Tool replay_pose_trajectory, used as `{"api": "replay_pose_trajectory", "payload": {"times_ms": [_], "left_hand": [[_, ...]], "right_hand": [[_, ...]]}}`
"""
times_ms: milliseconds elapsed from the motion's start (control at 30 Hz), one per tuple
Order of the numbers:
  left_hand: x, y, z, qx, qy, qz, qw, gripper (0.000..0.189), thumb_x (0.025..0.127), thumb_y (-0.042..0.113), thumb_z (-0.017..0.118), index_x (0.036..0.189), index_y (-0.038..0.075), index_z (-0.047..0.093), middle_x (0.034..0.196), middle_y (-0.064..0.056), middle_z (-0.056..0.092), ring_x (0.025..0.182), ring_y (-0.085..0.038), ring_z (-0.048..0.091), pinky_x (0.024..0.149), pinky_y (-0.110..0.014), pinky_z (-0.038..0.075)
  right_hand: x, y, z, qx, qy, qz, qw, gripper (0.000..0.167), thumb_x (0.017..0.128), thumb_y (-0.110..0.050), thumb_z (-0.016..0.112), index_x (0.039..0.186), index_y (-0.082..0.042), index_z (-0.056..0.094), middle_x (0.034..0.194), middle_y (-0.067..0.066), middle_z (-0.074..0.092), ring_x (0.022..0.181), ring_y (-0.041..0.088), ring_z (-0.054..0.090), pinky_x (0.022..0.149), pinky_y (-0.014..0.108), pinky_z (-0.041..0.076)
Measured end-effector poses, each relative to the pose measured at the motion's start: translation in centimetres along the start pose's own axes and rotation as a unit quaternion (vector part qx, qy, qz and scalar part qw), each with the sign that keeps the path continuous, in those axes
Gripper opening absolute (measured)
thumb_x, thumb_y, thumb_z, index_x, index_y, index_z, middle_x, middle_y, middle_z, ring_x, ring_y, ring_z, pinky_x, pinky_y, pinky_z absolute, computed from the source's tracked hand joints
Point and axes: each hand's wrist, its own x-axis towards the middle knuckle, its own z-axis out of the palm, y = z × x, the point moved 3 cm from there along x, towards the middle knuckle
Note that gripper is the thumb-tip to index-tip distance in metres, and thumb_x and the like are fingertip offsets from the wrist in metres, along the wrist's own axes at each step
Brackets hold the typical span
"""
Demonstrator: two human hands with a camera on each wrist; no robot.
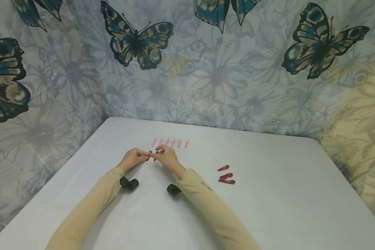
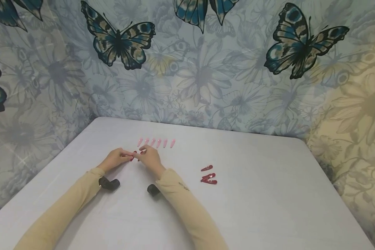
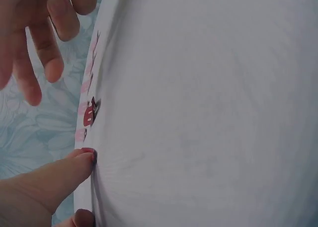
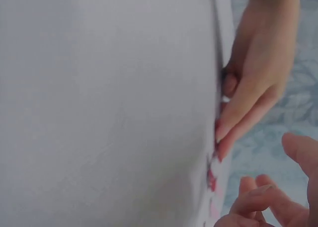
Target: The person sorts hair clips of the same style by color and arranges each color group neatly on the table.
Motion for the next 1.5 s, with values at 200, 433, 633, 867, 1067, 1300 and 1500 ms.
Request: {"api": "replay_pose_trajectory", "payload": {"times_ms": [200,433,633,867,1067,1300,1500], "left_hand": [[0.0,-0.3,0.0,0.007,0.003,-0.003,1.0,0.026,0.091,0.017,0.067,0.112,0.001,0.071,0.096,-0.022,0.064,0.083,-0.025,0.055,0.072,-0.033,0.044],[0.1,-0.1,-0.1,0.01,0.007,0.009,0.9999,0.026,0.089,0.015,0.069,0.111,0.002,0.071,0.096,-0.021,0.067,0.084,-0.027,0.058,0.073,-0.033,0.045],[0.2,0.0,0.0,0.007,0.002,0.009,0.9999,0.027,0.089,0.017,0.069,0.111,0.003,0.071,0.096,-0.021,0.068,0.081,-0.024,0.055,0.072,-0.031,0.043],[0.2,0.2,-0.3,0.002,0.002,-0.003,1.0,0.028,0.089,0.02,0.07,0.111,0.004,0.071,0.099,-0.021,0.067,0.08,-0.023,0.054,0.072,-0.032,0.042],[0.0,0.3,-0.2,-0.002,0.0,0.001,1.0,0.026,0.089,0.018,0.07,0.111,0.003,0.072,0.1,-0.022,0.067,0.081,-0.023,0.054,0.073,-0.032,0.042],[-0.1,0.3,-0.2,0.005,0.003,0.007,1.0,0.027,0.089,0.019,0.07,0.11,0.003,0.072,0.094,-0.019,0.066,0.076,-0.02,0.051,0.071,-0.03,0.04],[0.0,0.2,-0.1,0.009,0.006,0.021,0.9997,0.025,0.089,0.017,0.07,0.108,0.001,0.073,0.08,-0.014,0.06,0.069,-0.016,0.04,0.065,-0.027,0.033]], "right_hand": [[-1.2,-0.9,-1.3,0.011,-0.009,-0.029,0.9995,0.036,0.089,-0.023,0.069,0.116,0.0,0.065,0.101,0.018,0.071,0.097,0.028,0.064,0.078,0.027,0.047],[-2.5,-1.0,-4.4,0.019,0.005,-0.053,0.9984,0.034,0.089,-0.024,0.069,0.116,-0.002,0.066,0.1,0.016,0.072,0.093,0.025,0.063,0.075,0.024,0.046],[-4.6,-0.8,-7.6,-0.02,0.032,-0.101,0.9942,0.029,0.088,-0.016,0.071,0.113,-0.002,0.066,0.096,0.016,0.072,0.058,0.012,0.043,0.058,0.02,0.038],[-6.1,-0.2,-9.8,-0.019,0.043,-0.104,0.9935,0.028,0.088,-0.016,0.071,0.112,-0.001,0.068,0.096,0.016,0.072,0.06,0.01,0.042,0.058,0.019,0.037],[-7.6,1.5,-11.9,-0.022,0.055,-0.072,0.9957,0.03,0.089,-0.017,0.07,0.115,-0.003,0.068,0.101,0.016,0.071,0.059,0.009,0.041,0.054,0.02,0.034],[-9.0,4.3,-15.2,-0.051,0.061,-0.06,0.995,0.031,0.09,-0.018,0.069,0.115,0.001,0.067,0.102,0.018,0.071,0.056,0.004,0.04,0.052,0.021,0.038],[-9.5,6.6,-18.0,-0.077,0.067,-0.038,0.994,0.034,0.091,-0.018,0.067,0.117,0.003,0.066,0.104,0.02,0.071,0.061,0.005,0.046,0.056,0.023,0.042]]}}
